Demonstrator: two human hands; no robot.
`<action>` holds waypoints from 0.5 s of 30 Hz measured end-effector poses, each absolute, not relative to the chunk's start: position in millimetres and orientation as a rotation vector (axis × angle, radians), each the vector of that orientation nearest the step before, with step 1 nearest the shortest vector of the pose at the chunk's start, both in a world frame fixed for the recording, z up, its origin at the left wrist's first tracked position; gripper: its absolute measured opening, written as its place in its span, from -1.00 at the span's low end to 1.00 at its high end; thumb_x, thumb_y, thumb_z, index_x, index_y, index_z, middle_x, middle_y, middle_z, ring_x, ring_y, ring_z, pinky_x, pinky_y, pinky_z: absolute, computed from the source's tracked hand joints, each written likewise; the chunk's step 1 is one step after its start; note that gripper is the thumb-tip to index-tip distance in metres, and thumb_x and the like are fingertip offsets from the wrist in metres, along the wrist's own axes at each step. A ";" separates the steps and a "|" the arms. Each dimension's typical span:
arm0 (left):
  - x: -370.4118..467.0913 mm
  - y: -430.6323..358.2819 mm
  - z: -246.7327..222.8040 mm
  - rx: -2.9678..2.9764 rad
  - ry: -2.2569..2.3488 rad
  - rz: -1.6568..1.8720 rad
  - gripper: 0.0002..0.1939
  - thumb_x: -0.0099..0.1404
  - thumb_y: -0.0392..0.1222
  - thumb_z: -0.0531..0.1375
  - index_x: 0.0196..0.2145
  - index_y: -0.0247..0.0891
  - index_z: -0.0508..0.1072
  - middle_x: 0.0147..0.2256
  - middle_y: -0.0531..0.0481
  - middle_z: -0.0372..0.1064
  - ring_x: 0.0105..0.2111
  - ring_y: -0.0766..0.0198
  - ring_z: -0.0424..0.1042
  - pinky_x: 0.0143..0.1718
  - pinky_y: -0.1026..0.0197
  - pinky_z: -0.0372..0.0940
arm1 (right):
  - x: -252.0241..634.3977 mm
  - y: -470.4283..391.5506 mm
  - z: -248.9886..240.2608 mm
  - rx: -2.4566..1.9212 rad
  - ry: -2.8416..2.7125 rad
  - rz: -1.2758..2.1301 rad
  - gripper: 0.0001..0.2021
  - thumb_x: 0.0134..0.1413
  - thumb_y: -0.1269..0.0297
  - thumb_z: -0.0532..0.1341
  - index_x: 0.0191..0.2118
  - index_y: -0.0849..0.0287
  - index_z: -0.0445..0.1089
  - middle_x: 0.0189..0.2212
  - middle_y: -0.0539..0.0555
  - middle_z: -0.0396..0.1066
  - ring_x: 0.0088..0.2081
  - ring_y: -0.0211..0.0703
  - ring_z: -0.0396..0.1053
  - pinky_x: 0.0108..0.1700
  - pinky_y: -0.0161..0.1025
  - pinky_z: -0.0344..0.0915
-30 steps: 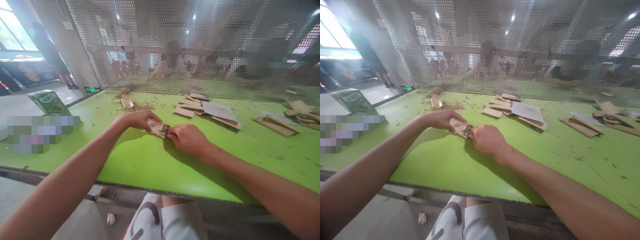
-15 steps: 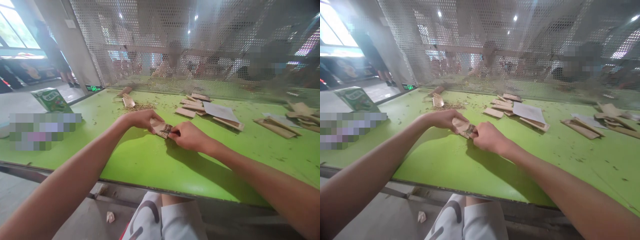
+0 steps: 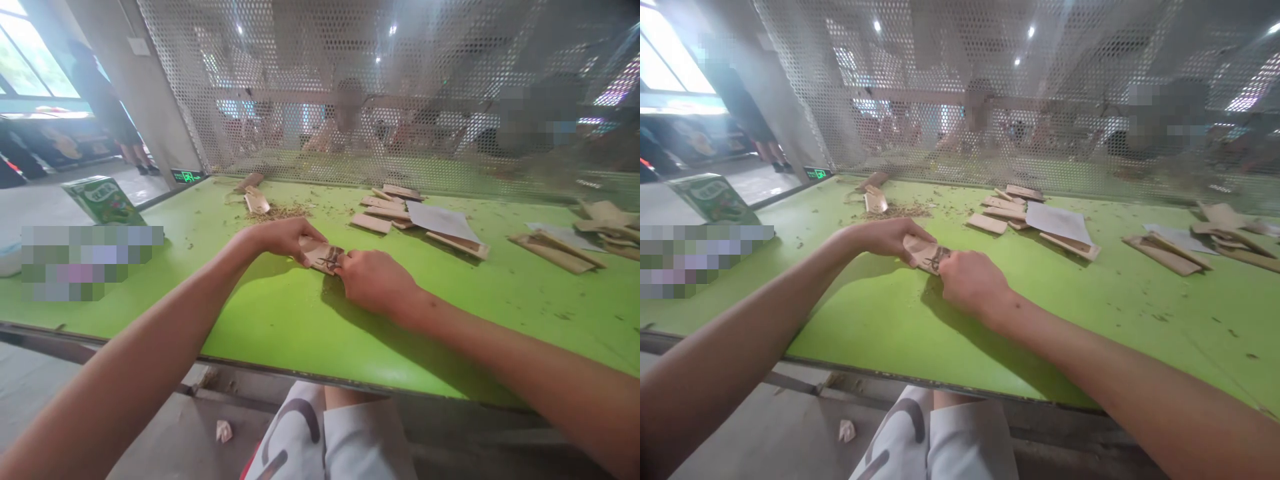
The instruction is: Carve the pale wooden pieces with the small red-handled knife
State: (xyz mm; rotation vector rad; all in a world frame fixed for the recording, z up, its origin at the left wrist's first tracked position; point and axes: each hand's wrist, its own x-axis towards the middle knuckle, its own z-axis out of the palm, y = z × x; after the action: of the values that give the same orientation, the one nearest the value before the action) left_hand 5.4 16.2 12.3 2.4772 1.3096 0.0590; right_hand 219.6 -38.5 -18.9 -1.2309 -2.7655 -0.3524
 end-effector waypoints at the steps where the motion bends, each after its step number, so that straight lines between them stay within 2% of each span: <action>1: 5.6 15.8 12.1 2.483 1.325 0.072 -0.43 0.03 -0.12 0.32 0.05 -0.16 0.46 -0.03 -0.01 0.46 -0.12 0.14 0.40 -0.09 0.22 0.17 | 219.0 -37.6 -16.0 -1.240 -2.784 -0.292 -0.71 0.17 0.31 0.02 -0.34 0.27 0.48 -0.47 0.20 0.46 -0.58 -0.20 0.28 -0.53 -0.25 0.00; 6: 6.8 14.2 11.5 2.510 1.385 0.103 -0.42 0.01 -0.12 0.34 0.04 -0.14 0.47 -0.03 -0.01 0.47 -0.05 0.08 0.37 -0.05 0.19 0.15 | 220.2 -28.9 -6.5 -1.290 -2.747 0.063 -0.71 0.13 0.25 0.09 -0.48 0.24 0.46 -0.57 0.15 0.41 -0.60 -0.25 0.23 -0.51 -0.27 0.01; 12: 7.0 14.2 12.2 2.483 1.356 0.089 -0.46 0.01 -0.14 0.33 0.01 -0.15 0.49 -0.06 0.01 0.48 -0.10 0.12 0.40 -0.06 0.20 0.15 | 223.3 -17.8 -6.2 -1.391 -2.581 0.633 -0.75 0.11 0.22 0.13 -0.43 0.23 0.48 -0.56 0.08 0.44 -0.60 -0.29 0.25 -0.52 -0.30 0.04; 15: 6.9 14.3 12.6 2.465 1.328 0.080 -0.45 0.02 -0.15 0.31 0.03 -0.16 0.48 -0.06 -0.01 0.48 -0.13 0.14 0.40 -0.08 0.21 0.16 | 226.5 -19.7 -7.3 -1.339 -2.603 0.513 -0.71 0.16 0.20 0.09 -0.40 0.23 0.49 -0.54 0.09 0.46 -0.57 -0.27 0.28 -0.49 -0.29 0.06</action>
State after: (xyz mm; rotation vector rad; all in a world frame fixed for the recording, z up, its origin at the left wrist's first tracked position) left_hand 6.9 14.3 12.6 2.4655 1.3279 0.0801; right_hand 226.5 -19.7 -7.3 -1.3386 -2.6029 0.5129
